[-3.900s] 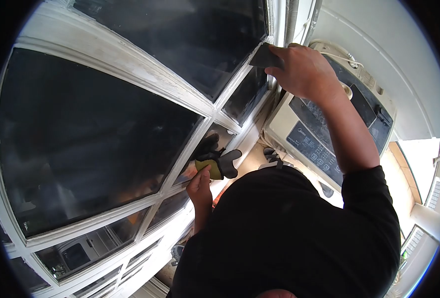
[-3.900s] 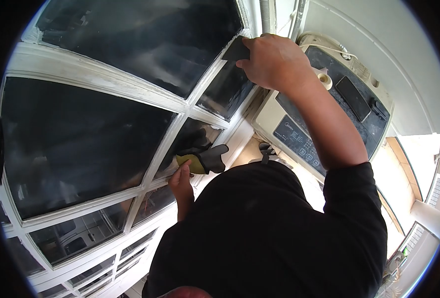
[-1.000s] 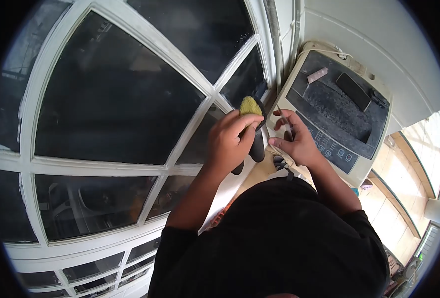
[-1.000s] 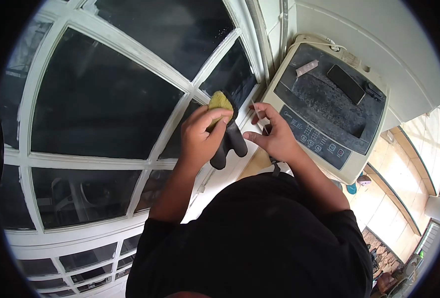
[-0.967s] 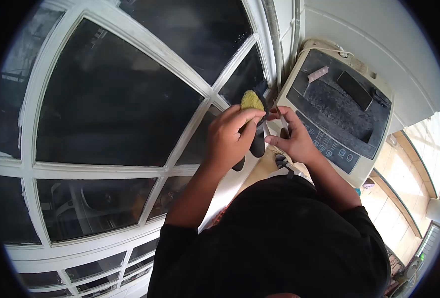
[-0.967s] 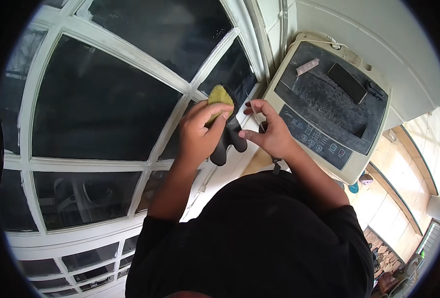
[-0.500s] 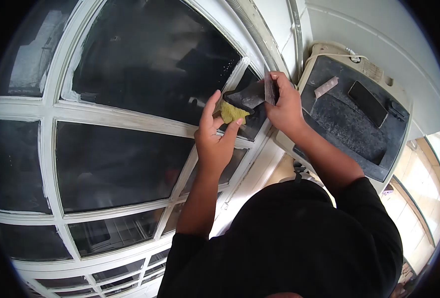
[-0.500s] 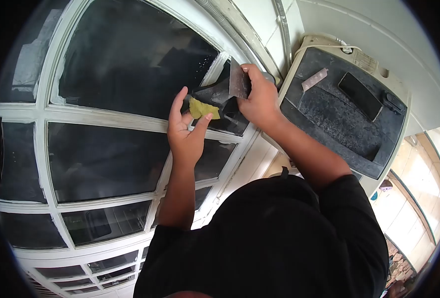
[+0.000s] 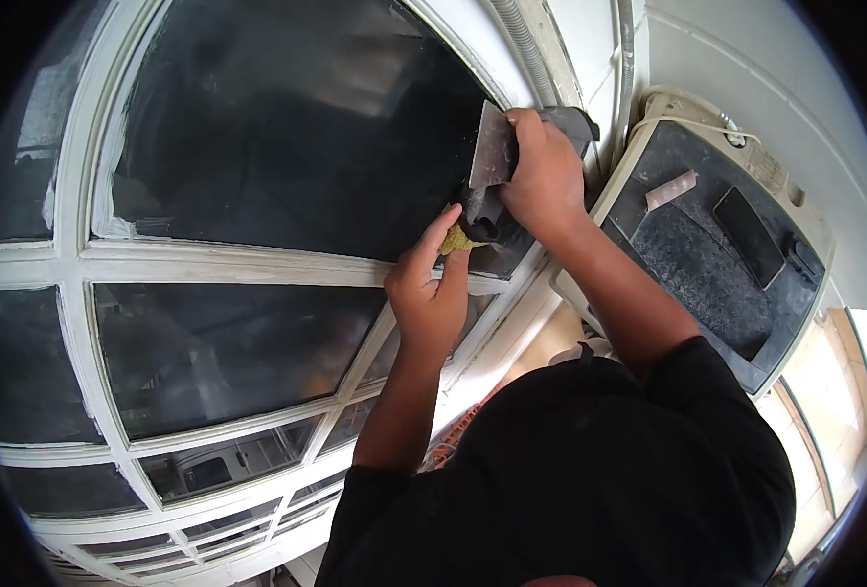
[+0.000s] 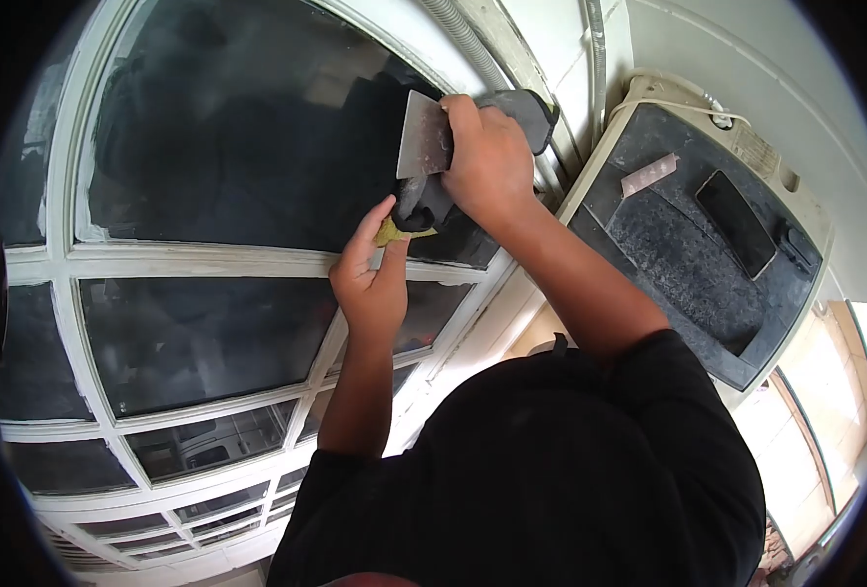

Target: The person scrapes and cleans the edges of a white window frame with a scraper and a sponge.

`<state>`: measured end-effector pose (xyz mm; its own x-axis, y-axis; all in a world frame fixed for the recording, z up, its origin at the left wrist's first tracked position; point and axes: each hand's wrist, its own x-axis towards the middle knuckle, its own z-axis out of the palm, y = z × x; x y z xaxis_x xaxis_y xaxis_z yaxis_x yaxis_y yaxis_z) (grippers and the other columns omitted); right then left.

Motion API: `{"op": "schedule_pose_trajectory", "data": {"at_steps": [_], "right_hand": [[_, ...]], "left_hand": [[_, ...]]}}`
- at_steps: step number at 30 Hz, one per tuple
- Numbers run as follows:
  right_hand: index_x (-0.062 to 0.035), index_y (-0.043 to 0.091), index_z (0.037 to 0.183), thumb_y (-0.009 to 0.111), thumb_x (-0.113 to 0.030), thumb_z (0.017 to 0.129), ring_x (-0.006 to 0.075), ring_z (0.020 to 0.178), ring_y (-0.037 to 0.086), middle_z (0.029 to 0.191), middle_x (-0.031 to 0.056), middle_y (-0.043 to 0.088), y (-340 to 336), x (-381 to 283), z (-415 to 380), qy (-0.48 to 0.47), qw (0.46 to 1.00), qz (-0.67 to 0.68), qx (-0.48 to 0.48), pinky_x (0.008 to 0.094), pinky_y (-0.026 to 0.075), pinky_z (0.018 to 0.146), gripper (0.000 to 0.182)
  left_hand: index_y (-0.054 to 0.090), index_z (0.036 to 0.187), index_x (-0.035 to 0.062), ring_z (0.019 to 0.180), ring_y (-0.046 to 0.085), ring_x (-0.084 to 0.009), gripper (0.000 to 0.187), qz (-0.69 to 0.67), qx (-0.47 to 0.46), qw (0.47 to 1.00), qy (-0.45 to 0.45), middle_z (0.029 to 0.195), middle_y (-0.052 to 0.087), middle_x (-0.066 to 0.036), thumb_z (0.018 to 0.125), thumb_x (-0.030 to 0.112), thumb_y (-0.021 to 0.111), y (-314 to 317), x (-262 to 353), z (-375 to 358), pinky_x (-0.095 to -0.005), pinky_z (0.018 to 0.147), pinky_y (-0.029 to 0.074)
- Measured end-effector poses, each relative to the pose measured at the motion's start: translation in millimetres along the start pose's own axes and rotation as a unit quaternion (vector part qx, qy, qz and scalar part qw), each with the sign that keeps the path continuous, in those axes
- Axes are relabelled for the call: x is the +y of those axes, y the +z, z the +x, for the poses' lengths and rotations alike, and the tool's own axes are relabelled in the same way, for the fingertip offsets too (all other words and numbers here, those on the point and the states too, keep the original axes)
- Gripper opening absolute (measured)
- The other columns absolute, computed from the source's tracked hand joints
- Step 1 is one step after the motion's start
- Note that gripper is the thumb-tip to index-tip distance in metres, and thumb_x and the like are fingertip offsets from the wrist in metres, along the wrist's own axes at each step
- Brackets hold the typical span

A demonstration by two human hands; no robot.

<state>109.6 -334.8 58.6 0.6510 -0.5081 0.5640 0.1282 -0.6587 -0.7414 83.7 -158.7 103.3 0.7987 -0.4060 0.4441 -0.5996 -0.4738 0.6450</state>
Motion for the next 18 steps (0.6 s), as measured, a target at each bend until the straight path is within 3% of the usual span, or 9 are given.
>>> {"op": "schedule_pose_trajectory", "data": {"at_steps": [2,4,6,8,9,11,14,15,18], "right_hand": [[-0.0065,0.053,0.109,0.069,0.001,0.067,0.0362,0.079,0.061,0.084,0.016,0.061,5,-3,5,-0.041,0.999,-0.007,0.026,0.047,0.048,0.071,0.045],[-0.0063,0.053,0.109,0.067,0.002,0.068,0.0359,0.082,0.062,0.085,0.0155,0.061,0,-9,1,-0.056,0.998,-0.007,0.017,0.0456,0.049,0.072,0.044],[-0.0068,0.053,0.109,0.067,0.002,0.068,0.0354,0.086,0.063,0.089,0.0153,0.062,-6,-16,-12,-0.142,0.983,0.089,-0.08,0.0454,0.05,0.075,0.045],[-0.0062,0.051,0.109,0.067,0.002,0.07,0.0364,0.091,0.064,0.093,0.0156,0.063,-11,-12,-25,-0.134,0.976,0.127,-0.114,0.044,0.051,0.078,0.042],[-0.0062,0.051,0.109,0.068,0.001,0.072,0.0376,0.092,0.064,0.095,0.016,0.064,-15,-8,-28,-0.071,0.981,0.155,-0.096,0.0433,0.051,0.077,0.041],[-0.007,0.05,0.109,0.069,0.0,0.075,0.0377,0.091,0.064,0.099,0.016,0.064,-18,2,-27,0.055,0.979,0.191,-0.049,0.0405,0.051,0.077,0.04],[-0.0082,0.051,0.108,0.072,0.001,0.073,0.0307,0.091,0.066,0.101,0.0136,0.064,-12,10,-10,0.053,0.971,0.225,0.061,0.0383,0.051,0.079,0.042],[-0.0084,0.052,0.109,0.073,0.0,0.072,0.0325,0.093,0.065,0.102,0.0141,0.064,-6,10,-3,0.022,0.969,0.229,0.089,0.0384,0.051,0.081,0.044],[-0.0084,0.054,0.112,0.07,0.002,0.071,0.0347,0.095,0.064,0.103,0.015,0.064,-1,-8,4,0.041,0.985,0.167,0.021,0.0396,0.051,0.082,0.046]], "left_hand": [[0.065,0.124,0.0007,0.098,0.064,-0.0112,0.037,-0.015,0.004,1.0,-0.013,0.108,0.071,-0.009,0.087,-0.003,0.066,0,1,-2,-0.0258,0.091,0.047],[0.065,0.123,0.0004,0.098,0.064,-0.0112,0.036,-0.013,0.002,0.999,-0.031,0.107,0.071,-0.01,0.087,-0.003,0.066,-2,3,-12,-0.0257,0.091,0.047],[0.066,0.122,0.0,0.098,0.064,-0.0112,0.036,-0.009,-0.001,0.999,-0.047,0.106,0.071,-0.01,0.086,-0.004,0.067,-4,6,-31,-0.0257,0.091,0.047],[0.067,0.119,-0.0017,0.096,0.065,-0.0119,0.036,-0.029,-0.015,0.999,-0.02,0.103,0.072,-0.011,0.083,-0.005,0.067,-4,0,-49,-0.0261,0.089,0.048],[0.067,0.118,-0.0032,0.093,0.066,-0.0136,0.036,-0.013,-0.01,0.999,0.041,0.1,0.072,-0.012,0.082,-0.007,0.067,-3,3,-49,-0.0265,0.087,0.049],[0.067,0.117,-0.0034,0.092,0.067,-0.0139,0.036,0.013,-0.024,0.997,0.07,0.1,0.072,-0.013,0.082,-0.007,0.066,-3,13,-42,-0.0264,0.085,0.05],[0.067,0.118,-0.002,0.09,0.068,-0.014,0.036,0.03,-0.037,0.994,0.097,0.099,0.073,-0.015,0.083,-0.007,0.065,2,19,-26,-0.0257,0.082,0.05],[0.067,0.118,-0.0019,0.089,0.068,-0.0138,0.036,0.022,-0.029,0.996,0.085,0.098,0.073,-0.014,0.083,-0.008,0.064,4,19,-21,-0.0256,0.081,0.05],[0.066,0.12,-0.0023,0.089,0.067,-0.0135,0.036,0.011,-0.042,0.999,0.019,0.099,0.073,-0.013,0.085,-0.009,0.061,3,19,-24,-0.0259,0.081,0.05]]}}
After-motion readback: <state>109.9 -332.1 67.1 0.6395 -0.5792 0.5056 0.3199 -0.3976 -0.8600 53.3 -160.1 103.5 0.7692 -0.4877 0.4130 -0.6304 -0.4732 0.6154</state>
